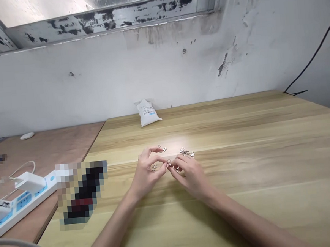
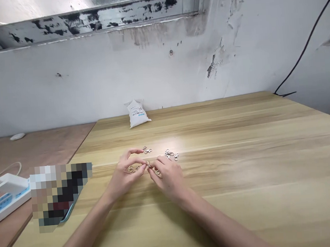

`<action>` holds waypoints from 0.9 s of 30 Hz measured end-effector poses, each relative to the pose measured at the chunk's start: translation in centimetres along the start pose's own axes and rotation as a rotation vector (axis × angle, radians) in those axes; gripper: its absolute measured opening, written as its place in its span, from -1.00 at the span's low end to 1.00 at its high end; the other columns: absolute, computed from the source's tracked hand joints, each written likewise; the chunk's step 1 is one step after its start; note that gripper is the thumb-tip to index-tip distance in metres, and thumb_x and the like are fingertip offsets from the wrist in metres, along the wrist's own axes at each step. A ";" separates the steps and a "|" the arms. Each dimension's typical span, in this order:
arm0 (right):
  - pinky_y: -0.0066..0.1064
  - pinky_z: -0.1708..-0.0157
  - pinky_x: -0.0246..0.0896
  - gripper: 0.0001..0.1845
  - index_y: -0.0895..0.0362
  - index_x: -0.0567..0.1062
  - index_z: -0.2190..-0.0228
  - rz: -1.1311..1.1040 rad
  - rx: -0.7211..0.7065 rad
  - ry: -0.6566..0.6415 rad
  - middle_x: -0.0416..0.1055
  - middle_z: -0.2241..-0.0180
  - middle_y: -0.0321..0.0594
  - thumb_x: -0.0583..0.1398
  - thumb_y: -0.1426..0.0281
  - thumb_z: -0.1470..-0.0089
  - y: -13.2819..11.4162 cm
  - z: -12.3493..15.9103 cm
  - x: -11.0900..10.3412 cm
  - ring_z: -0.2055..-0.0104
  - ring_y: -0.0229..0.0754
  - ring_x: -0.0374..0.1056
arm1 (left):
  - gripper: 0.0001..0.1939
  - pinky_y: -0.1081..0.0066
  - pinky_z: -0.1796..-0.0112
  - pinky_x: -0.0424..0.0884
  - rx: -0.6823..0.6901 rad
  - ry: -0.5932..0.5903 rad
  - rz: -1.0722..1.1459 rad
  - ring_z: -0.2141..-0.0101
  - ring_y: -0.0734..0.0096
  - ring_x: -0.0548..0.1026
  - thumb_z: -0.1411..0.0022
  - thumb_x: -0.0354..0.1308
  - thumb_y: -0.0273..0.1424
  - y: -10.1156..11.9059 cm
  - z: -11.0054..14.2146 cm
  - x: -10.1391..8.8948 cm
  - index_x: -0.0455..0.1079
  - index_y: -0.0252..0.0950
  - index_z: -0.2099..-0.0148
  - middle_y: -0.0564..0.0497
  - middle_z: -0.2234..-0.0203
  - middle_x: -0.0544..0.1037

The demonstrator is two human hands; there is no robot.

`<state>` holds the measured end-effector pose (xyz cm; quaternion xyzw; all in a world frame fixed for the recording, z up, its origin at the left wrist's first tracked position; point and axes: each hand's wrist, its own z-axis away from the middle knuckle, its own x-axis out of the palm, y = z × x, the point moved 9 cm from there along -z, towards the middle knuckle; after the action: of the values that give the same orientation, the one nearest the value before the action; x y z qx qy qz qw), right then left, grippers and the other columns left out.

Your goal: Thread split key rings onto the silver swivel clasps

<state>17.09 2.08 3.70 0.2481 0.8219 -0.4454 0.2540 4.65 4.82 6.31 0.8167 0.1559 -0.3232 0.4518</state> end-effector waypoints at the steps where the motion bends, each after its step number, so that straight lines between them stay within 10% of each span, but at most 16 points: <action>1: -0.34 0.35 0.09 -0.81 0.08 0.46 0.42 -0.072 0.027 -0.011 0.41 0.41 -0.21 0.11 0.35 -0.21 0.1 -0.1 0.0 0.38 -0.18 0.27 | -0.90 0.12 -0.09 0.23 0.014 0.009 -0.034 -0.06 0.15 0.37 -0.24 0.16 -0.37 0.1 0.0 0.0 0.51 -0.17 0.31 -0.04 0.02 0.45; 7: -0.40 0.44 0.12 -0.75 0.13 0.42 0.58 -0.928 0.492 -0.248 0.30 0.58 -0.32 0.21 0.27 -0.03 2.3 0.2 2.9 0.51 -0.27 0.18 | -0.88 0.03 -0.15 0.11 0.277 0.111 -0.390 0.02 0.17 0.42 -0.24 0.15 -0.44 2.3 0.4 -0.2 0.48 -0.15 0.32 -0.02 0.06 0.51; 14: -0.37 0.46 0.24 -0.65 0.15 0.51 0.34 -1.078 0.629 -0.188 0.43 0.48 -0.20 0.07 0.16 -0.12 4.7 -0.2 1.6 0.53 -0.25 0.25 | -0.85 0.02 -0.19 0.04 0.319 0.110 -0.444 -0.01 0.15 0.41 -0.19 0.15 -0.50 2.7 0.5 -0.1 0.47 -0.13 0.32 0.01 0.04 0.51; 19: -0.32 0.36 0.23 -0.62 0.11 0.48 0.04 -0.351 0.179 0.030 0.50 0.27 -0.13 0.14 0.19 -0.18 2.2 -1.3 -2.8 0.40 -0.18 0.33 | -0.92 0.03 -0.06 0.18 0.100 0.062 -0.302 -0.02 0.10 0.37 -0.17 0.18 -0.46 0.6 0.1 -0.2 0.45 -0.19 0.36 -0.03 0.03 0.48; 27: -0.32 0.34 0.03 -0.87 0.15 0.49 0.36 0.645 -0.392 0.085 0.43 0.45 -0.24 0.14 0.49 -0.19 -3.4 0.2 0.2 0.37 -0.17 0.30 | -0.88 0.07 -0.09 0.16 -0.079 -0.065 -0.085 -0.07 0.16 0.35 -0.19 0.17 -0.43 -0.7 0.2 1.0 0.45 -0.20 0.40 0.01 0.04 0.46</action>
<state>14.82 0.33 5.51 0.4590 0.7811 -0.1659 0.3894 4.96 5.05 5.10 0.7799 0.1882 -0.3622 0.4745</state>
